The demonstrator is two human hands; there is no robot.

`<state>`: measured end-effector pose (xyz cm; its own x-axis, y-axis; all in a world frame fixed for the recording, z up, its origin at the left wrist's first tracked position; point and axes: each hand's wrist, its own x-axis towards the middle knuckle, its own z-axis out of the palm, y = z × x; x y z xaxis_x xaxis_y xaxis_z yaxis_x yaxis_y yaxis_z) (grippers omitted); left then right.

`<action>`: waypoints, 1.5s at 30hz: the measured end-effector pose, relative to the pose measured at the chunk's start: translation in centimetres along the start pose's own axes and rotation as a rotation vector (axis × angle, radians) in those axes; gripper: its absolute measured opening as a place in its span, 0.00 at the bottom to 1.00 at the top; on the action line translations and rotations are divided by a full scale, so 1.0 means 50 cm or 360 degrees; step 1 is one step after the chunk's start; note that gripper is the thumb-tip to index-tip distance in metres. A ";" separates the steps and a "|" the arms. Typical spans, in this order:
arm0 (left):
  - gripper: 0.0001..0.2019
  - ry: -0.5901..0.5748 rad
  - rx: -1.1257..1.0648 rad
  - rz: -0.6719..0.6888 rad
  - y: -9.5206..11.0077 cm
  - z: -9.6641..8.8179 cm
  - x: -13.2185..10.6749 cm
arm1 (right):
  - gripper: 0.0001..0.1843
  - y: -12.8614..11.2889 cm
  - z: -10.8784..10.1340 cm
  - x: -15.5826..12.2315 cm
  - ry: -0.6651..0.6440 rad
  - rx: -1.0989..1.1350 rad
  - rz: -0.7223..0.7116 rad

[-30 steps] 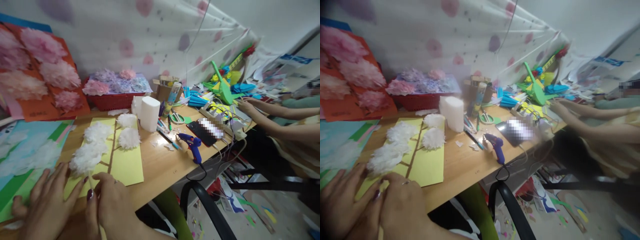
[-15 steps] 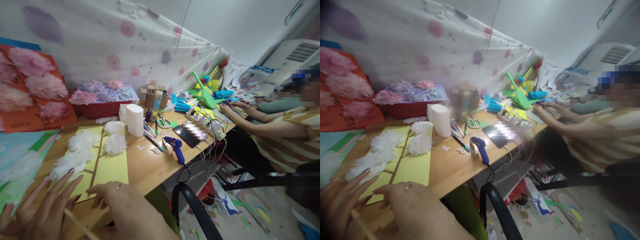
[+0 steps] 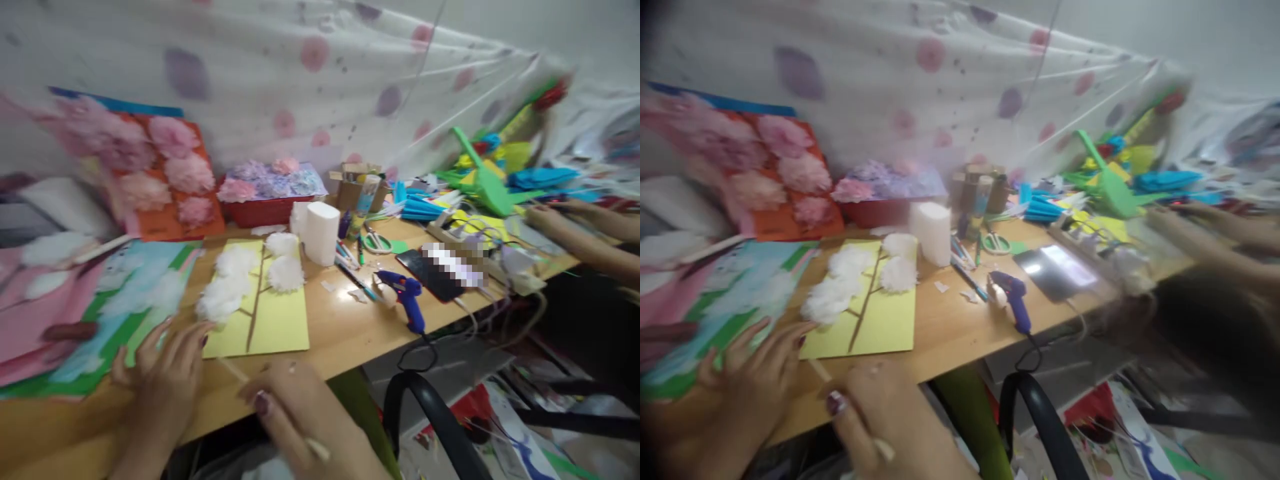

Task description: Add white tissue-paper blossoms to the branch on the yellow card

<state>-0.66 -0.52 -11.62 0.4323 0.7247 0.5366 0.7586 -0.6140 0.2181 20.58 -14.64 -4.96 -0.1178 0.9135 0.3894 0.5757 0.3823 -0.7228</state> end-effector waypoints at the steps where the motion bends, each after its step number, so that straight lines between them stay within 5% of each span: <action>1: 0.16 0.0031 0.0116 -0.0010 0.005 -0.013 -0.001 | 0.16 0.003 -0.003 -0.006 0.0085 0.0051 0.0087; 10: 0.08 0.0256 0.0173 -0.0161 0.044 -0.095 0.014 | 0.23 0.029 0.018 -0.011 0.0585 0.0166 0.0345; 15: 0.17 0.0424 0.0218 -0.0441 -0.004 -0.140 0.083 | 0.21 0.070 0.020 0.004 0.0541 0.0367 0.0514; 18: 0.10 0.0197 0.0213 -0.0686 -0.046 -0.152 0.115 | 0.18 0.089 0.019 0.006 0.0509 0.0492 0.0601; 21: 0.13 -0.0115 0.0164 -0.0803 -0.072 -0.137 0.131 | 0.18 0.099 0.018 0.003 0.0541 0.0569 0.0639; 26: 0.08 -0.0246 0.0233 -0.0823 -0.077 -0.085 0.138 | 0.18 0.103 0.015 0.001 0.0546 0.0683 0.0732; 40: 0.07 -0.0115 0.0101 -0.0879 -0.062 -0.087 0.137 | 0.18 0.104 0.015 -0.002 0.0555 0.0842 0.0753; 45: 0.05 -0.0218 0.0152 -0.0810 -0.082 -0.072 0.142 | 0.18 0.109 0.017 -0.005 0.0494 0.0794 0.0762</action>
<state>-2.47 6.03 -5.79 0.0529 0.9615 0.2697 0.9271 -0.1476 0.3445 23.07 -12.66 -9.48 0.3284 0.9428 0.0577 0.0636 0.0389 -0.9972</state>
